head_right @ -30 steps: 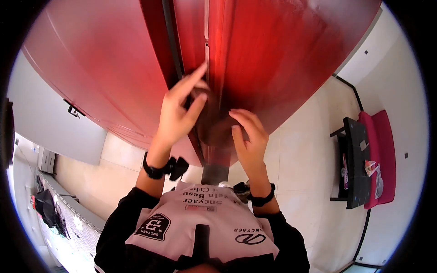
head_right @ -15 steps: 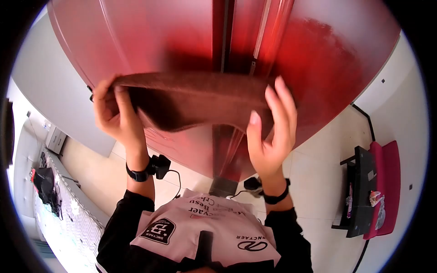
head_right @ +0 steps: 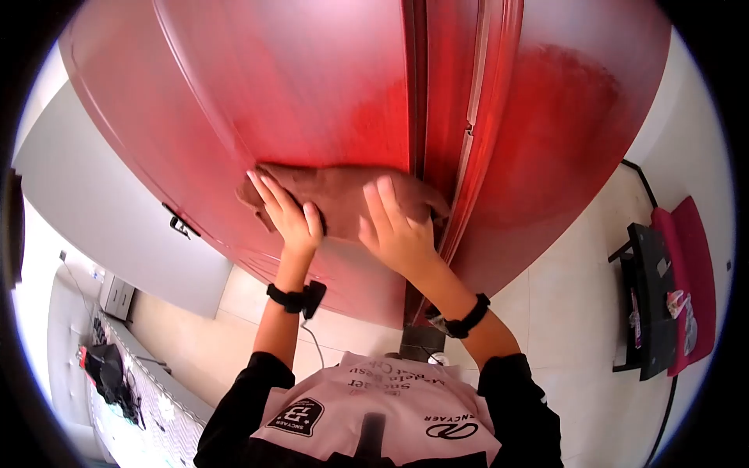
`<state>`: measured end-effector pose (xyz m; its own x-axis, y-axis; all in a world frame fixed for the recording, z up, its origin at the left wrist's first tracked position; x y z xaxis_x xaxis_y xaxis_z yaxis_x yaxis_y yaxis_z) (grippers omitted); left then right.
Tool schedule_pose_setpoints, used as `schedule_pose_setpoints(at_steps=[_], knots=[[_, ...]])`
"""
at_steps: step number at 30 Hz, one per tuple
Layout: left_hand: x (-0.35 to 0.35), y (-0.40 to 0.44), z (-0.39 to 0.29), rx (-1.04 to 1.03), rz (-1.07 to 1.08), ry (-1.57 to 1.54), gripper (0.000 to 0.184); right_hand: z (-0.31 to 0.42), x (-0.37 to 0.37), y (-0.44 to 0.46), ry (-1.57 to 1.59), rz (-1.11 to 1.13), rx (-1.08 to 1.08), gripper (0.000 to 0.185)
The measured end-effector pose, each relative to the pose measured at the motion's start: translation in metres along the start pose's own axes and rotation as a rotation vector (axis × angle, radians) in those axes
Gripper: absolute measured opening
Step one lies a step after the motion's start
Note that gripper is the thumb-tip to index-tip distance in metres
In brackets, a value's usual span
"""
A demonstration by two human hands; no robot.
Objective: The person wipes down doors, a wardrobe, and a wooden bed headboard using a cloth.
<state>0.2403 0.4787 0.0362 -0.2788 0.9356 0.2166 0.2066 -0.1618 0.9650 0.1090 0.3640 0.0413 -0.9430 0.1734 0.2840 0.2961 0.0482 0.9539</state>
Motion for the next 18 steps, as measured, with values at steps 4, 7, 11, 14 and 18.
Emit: schedule_pose_setpoints(at_steps=[4, 7, 11, 14, 18], knots=[[-0.001, -0.016, 0.005, -0.056, -0.031, 0.022, 0.075, 0.010, 0.001, -0.023, -0.065, 0.014, 0.028, 0.050], [0.013, 0.016, -0.011, -0.055, 0.033, -0.067, 0.070, 0.007, 0.010, -0.014, 0.090, 0.089, -0.094, 0.051], [0.018, 0.096, -0.070, -0.246, 0.150, -0.264, 0.067, 0.019, 0.024, 0.007, 0.066, 0.064, -0.215, 0.051], [-0.004, 0.104, -0.119, -0.509, 0.295, -0.297, 0.068, 0.018, 0.017, -0.002, 0.000, 0.099, -0.296, 0.043], [-0.025, 0.066, -0.146, -0.855, 0.565, -0.280, 0.074, 0.018, 0.005, -0.022, 0.066, 0.214, -0.408, 0.052]])
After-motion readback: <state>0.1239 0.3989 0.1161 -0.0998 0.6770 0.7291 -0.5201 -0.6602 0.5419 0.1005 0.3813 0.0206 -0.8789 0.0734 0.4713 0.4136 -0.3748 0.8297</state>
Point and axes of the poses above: each hand's wrist, its own y-axis towards the middle knuckle, its own x-axis out of the back of the hand, z = x × y, the point moved 9 cm from there along y, towards the middle knuckle, and after that the axes turned 4 degrees about -y, right-handed, at the moved point
